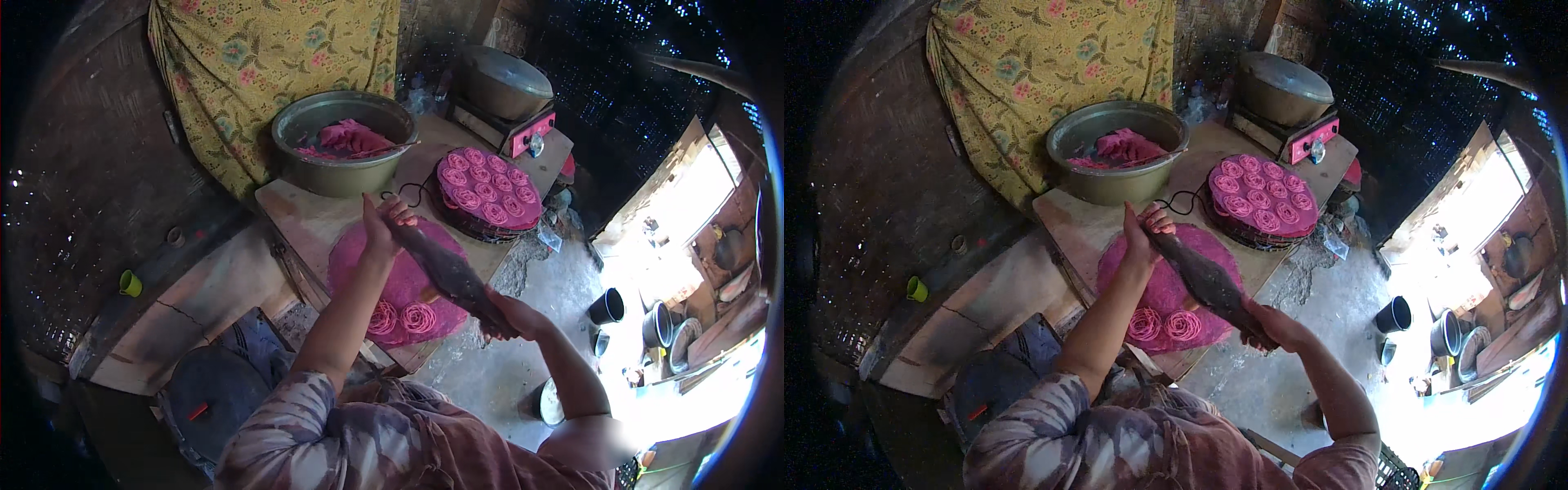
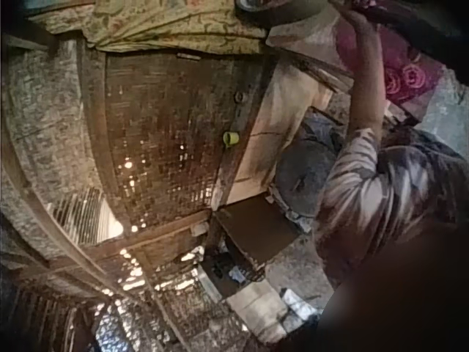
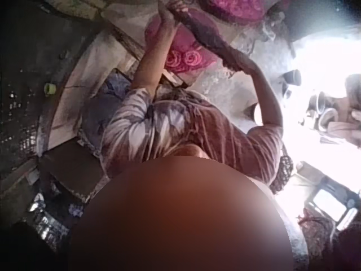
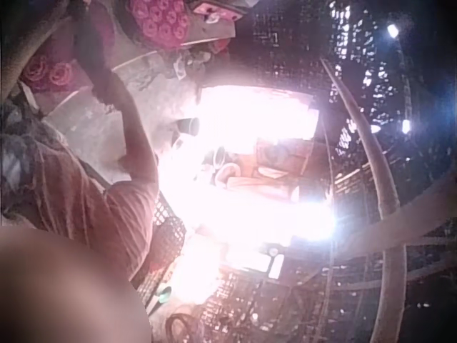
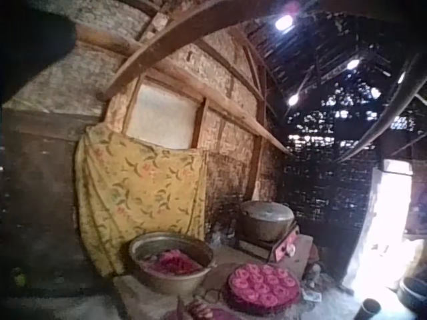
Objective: The person uses a wooden tool to scoop pink dough from a bowl and apply it to a rotating surface, shaping it into multiple rose patterns on flat discs. After completing several discs, they move the trays and pick up small items to place on top of the food.
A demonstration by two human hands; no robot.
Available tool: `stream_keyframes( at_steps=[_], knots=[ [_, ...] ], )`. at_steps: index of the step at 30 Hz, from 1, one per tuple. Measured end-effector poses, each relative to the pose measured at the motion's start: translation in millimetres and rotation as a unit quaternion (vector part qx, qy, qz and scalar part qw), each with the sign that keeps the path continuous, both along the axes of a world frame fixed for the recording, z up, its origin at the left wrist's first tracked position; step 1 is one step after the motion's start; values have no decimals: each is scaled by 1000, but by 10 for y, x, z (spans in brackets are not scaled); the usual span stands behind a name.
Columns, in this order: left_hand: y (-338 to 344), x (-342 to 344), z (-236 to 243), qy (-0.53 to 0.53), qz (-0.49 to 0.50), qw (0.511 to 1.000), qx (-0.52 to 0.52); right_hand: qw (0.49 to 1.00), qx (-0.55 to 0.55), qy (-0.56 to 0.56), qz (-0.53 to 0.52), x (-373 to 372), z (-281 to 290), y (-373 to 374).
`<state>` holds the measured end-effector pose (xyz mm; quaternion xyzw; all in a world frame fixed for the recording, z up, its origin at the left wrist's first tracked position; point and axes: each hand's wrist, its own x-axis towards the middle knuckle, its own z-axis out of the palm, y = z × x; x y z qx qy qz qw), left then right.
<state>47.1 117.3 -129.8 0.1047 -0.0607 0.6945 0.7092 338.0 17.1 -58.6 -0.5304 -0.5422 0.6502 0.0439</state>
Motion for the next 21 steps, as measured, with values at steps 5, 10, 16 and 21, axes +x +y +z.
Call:
stream_keyframes(
  at_steps=[5,10,16,21],
  knots=[
    [159,345,-311,-57,-20,988,-139,984,72,-158,50,117,230,88],
    [352,330,-361,-82,-37,993,-74,970,150,-186,37,87,166,177],
    [222,452,-183,-81,-42,988,-128,972,102,-210,21,183,424,57],
    [347,626,-141,-99,-51,988,-111,965,155,-213,-4,334,367,178]
  ],
)
